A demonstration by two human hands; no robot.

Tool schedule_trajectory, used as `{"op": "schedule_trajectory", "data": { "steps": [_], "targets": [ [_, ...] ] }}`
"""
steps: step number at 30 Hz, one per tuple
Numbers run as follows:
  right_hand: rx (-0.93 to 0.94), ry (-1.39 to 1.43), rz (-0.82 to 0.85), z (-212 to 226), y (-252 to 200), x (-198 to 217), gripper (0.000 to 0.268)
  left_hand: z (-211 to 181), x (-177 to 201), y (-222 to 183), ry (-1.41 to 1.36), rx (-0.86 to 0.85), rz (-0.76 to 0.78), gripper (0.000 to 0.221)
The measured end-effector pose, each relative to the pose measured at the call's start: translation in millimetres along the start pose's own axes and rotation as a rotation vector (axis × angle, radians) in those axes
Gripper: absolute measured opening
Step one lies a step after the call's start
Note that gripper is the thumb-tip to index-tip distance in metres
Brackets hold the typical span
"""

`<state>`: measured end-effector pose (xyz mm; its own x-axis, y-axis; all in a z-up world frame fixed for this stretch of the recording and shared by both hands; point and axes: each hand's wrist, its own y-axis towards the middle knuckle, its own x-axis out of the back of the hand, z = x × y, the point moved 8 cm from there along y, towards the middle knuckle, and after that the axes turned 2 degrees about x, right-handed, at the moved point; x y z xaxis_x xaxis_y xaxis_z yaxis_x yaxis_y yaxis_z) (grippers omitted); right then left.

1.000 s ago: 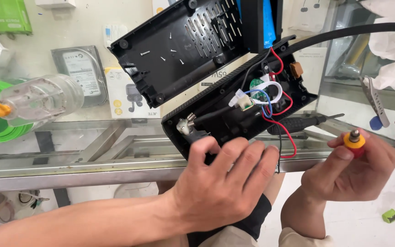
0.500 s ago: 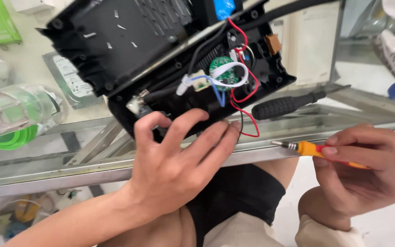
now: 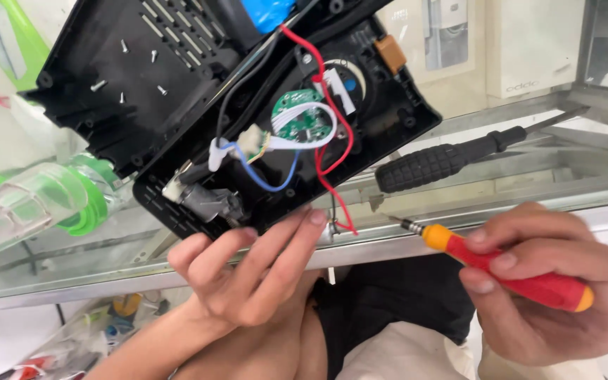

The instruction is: Repairing an electronic device by manipulating a motor and using a screwdriver

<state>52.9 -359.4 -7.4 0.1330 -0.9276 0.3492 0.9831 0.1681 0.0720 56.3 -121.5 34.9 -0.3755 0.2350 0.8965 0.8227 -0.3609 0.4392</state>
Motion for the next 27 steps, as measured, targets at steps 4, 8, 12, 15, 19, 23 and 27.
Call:
{"op": "schedule_trajectory", "data": {
  "steps": [4, 8, 12, 15, 19, 23, 27],
  "targets": [
    [-0.255, 0.168, -0.132, 15.9, 14.0, -17.7, 0.014, -1.1, -8.5, -7.9, -0.043, 0.043, -0.053, 0.020],
    [-0.263, 0.302, 0.038, -3.0, 17.5, -25.4, 0.023, -3.8, -12.8, -15.3, -0.030, 0.033, -0.076, 0.013],
    [-0.249, 0.253, 0.035, -2.1, 26.0, -26.2, 0.017, -4.6, -17.1, -18.1, -0.028, 0.031, -0.073, 0.014],
    [-0.211, 0.226, 0.155, -4.4, 34.1, -26.8, 0.016, -3.1, -17.3, -19.8, -0.014, 0.021, -0.082, 0.012],
    [-0.129, 0.295, 0.272, -14.9, 30.2, -31.1, 0.018, -4.5, -19.4, -13.8, -0.007, 0.059, -0.079, 0.015],
    [-0.145, 0.287, 0.309, -12.2, 38.7, -35.1, 0.027, 1.4, -20.0, -13.2, -0.024, -0.020, 0.032, 0.008],
    [-0.173, 0.269, 0.335, -19.6, 37.6, -39.2, 0.027, 5.2, -20.9, -11.6, -0.027, -0.025, -0.026, 0.016]
  ]
}}
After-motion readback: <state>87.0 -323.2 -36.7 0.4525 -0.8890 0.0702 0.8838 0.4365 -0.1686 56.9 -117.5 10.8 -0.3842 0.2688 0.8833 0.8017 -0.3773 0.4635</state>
